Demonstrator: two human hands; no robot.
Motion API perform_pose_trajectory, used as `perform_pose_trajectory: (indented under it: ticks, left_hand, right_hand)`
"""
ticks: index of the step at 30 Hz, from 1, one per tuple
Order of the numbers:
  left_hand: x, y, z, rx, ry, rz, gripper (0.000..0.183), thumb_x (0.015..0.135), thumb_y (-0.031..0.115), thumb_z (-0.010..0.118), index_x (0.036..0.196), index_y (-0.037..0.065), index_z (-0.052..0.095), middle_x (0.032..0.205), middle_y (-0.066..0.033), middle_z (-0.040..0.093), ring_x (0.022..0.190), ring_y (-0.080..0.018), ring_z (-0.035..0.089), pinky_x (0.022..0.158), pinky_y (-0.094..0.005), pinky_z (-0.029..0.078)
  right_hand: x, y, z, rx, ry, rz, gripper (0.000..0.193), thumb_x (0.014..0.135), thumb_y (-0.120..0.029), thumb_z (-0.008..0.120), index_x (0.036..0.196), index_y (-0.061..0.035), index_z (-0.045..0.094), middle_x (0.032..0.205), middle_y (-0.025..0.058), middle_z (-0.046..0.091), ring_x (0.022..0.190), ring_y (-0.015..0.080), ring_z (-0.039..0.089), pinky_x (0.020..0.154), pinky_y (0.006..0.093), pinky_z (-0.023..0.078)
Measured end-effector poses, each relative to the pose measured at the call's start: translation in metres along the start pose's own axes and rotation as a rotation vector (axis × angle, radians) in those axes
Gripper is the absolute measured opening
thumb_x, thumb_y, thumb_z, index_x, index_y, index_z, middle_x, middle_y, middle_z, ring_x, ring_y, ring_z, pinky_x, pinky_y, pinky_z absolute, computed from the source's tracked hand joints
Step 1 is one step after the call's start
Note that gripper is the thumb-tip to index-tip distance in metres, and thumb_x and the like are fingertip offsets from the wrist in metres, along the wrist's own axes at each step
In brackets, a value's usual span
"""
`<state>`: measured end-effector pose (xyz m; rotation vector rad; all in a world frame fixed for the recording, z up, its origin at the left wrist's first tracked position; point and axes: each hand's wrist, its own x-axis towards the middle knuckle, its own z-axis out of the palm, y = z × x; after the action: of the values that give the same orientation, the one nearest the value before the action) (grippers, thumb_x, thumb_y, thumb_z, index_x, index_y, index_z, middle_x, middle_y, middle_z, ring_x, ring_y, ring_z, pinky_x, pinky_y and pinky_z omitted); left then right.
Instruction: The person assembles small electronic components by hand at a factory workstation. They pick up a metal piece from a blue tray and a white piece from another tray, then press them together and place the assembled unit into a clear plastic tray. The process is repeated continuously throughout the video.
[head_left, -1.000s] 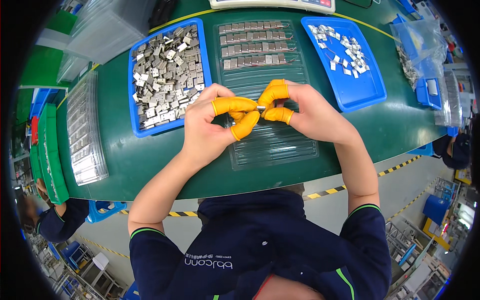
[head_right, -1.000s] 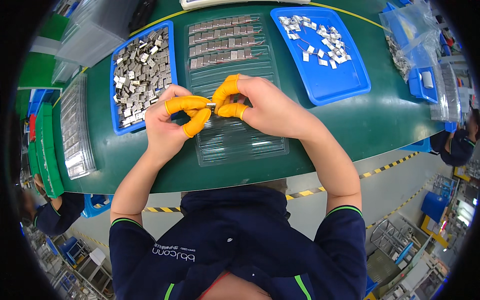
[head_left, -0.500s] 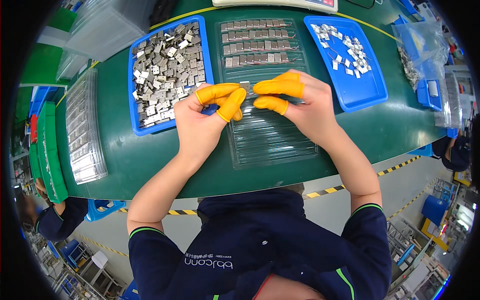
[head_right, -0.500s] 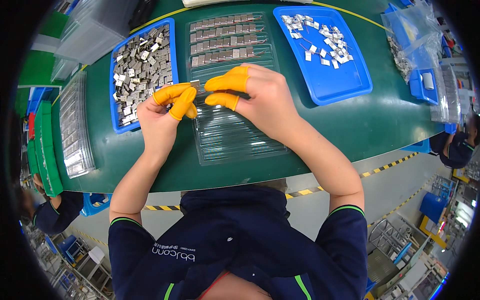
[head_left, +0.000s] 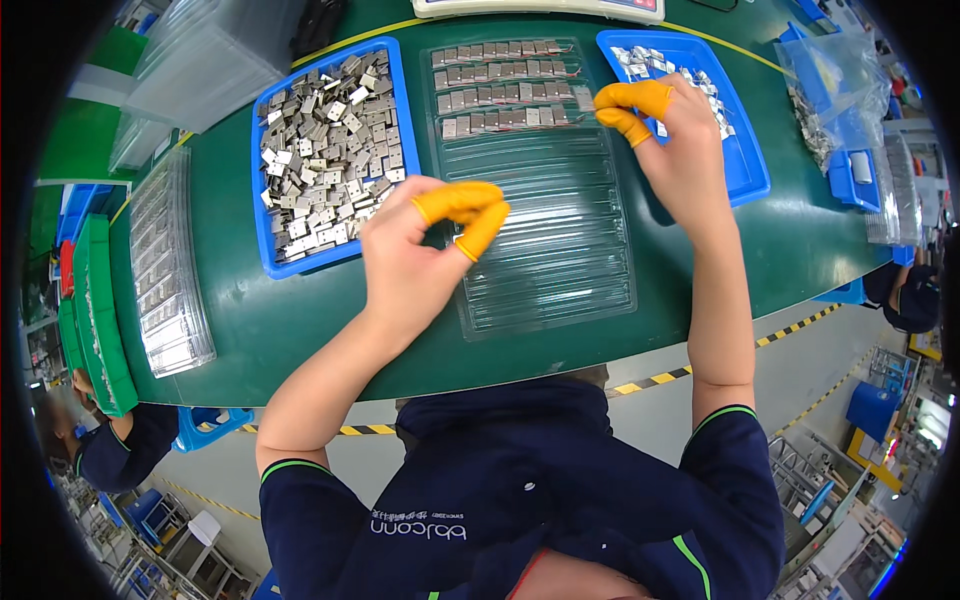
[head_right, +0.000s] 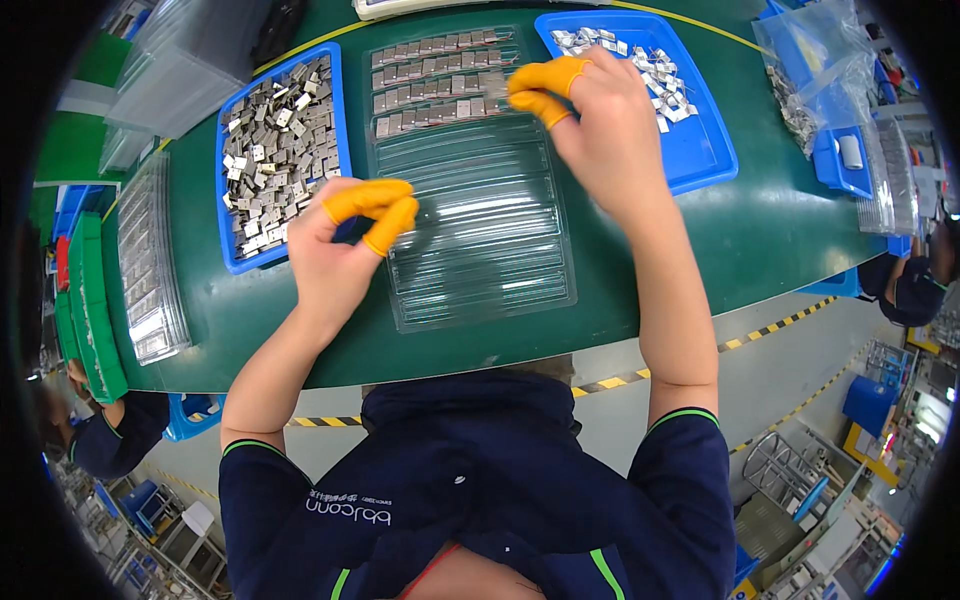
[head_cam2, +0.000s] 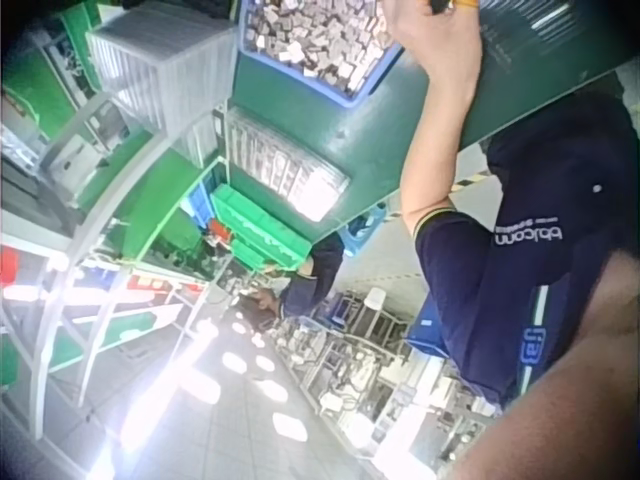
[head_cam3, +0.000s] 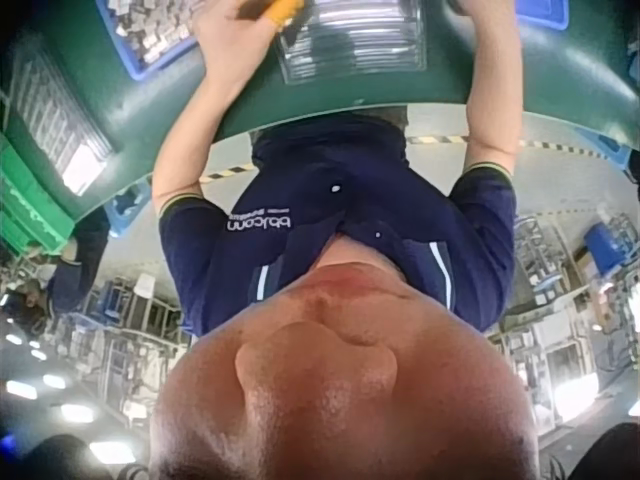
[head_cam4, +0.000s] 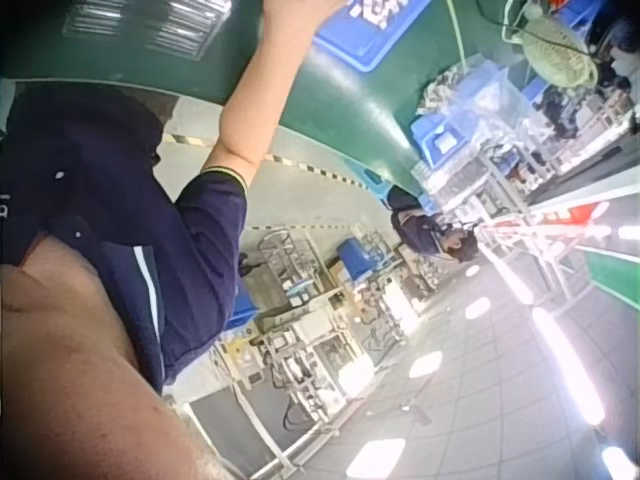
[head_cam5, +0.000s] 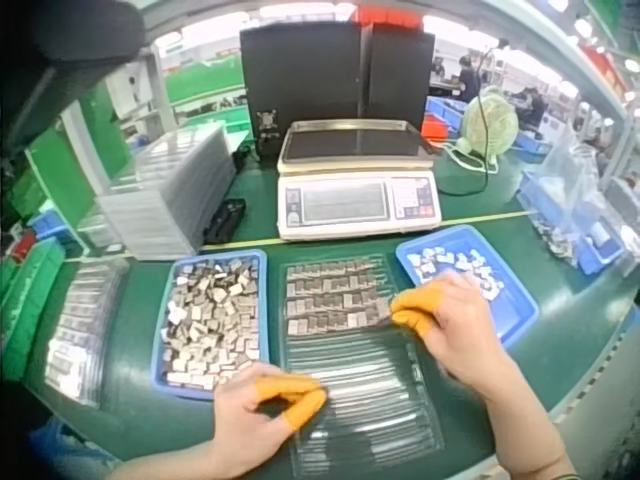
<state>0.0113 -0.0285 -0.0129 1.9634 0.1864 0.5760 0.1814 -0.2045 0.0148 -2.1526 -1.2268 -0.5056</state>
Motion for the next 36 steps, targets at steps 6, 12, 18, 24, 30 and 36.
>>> perform_pose_trajectory:
  ticks: [6,12,18,24,30,36]
  left_hand:
    - [-0.002,-0.002,0.006,0.224,-0.102,0.268,0.02,0.063,0.007,0.076,0.082,0.006,0.07,0.072,-0.0062,0.062,0.067,-0.019,0.058,0.056,-0.0273,0.046]
    - [-0.005,-0.002,0.005,0.258,-0.11,0.114,0.021,0.066,-0.001,0.073,0.086,0.002,0.07,0.077,-0.0071,0.064,0.067,-0.0165,0.06,0.059,-0.0243,0.048]
    - [-0.004,0.0,0.003,0.269,-0.107,0.144,0.021,0.066,-0.001,0.073,0.086,0.002,0.07,0.075,-0.0072,0.064,0.065,-0.0165,0.061,0.059,-0.0241,0.047]
    - [-0.004,0.002,0.002,0.276,-0.13,0.106,0.02,0.066,-0.001,0.073,0.086,0.002,0.07,0.075,-0.0073,0.064,0.064,-0.0165,0.06,0.058,-0.0239,0.047]
    - [-0.004,-0.001,0.003,0.261,-0.113,0.12,0.02,0.066,-0.001,0.073,0.086,0.002,0.07,0.074,-0.0071,0.064,0.062,-0.0159,0.06,0.056,-0.0233,0.046]
    - [-0.005,0.001,0.002,0.287,-0.154,0.109,0.02,0.066,0.0,0.074,0.086,0.002,0.07,0.075,-0.0078,0.064,0.064,-0.0164,0.06,0.056,-0.0241,0.047]
  right_hand:
    - [-0.007,0.019,0.015,-0.258,-0.124,-0.035,0.007,0.068,-0.006,0.068,0.075,-0.0024,0.067,0.073,0.0072,0.06,0.08,0.0224,0.054,0.076,0.0339,0.042]
    - [-0.006,0.024,0.019,-0.226,-0.106,-0.07,0.007,0.068,-0.006,0.068,0.073,-0.0011,0.066,0.073,0.0078,0.06,0.08,0.0224,0.054,0.077,0.0341,0.042]
    - [-0.007,0.024,0.02,-0.217,-0.131,-0.035,0.008,0.069,-0.007,0.068,0.072,-0.0006,0.066,0.073,0.0084,0.06,0.08,0.0228,0.054,0.077,0.034,0.042]
    - [-0.008,0.029,0.019,-0.168,-0.147,-0.032,0.012,0.072,-0.01,0.068,0.082,-0.0038,0.068,0.078,0.0081,0.061,0.082,0.0233,0.054,0.08,0.0342,0.042]
    - [-0.008,0.027,0.021,-0.123,-0.145,-0.039,0.019,0.075,-0.011,0.067,0.093,-0.0068,0.068,0.087,0.0075,0.062,0.087,0.0234,0.054,0.083,0.0345,0.041]
    - [-0.01,0.027,0.024,-0.157,-0.176,-0.021,0.021,0.075,-0.012,0.067,0.096,-0.0068,0.068,0.091,0.007,0.061,0.09,0.0234,0.053,0.086,0.0349,0.041]
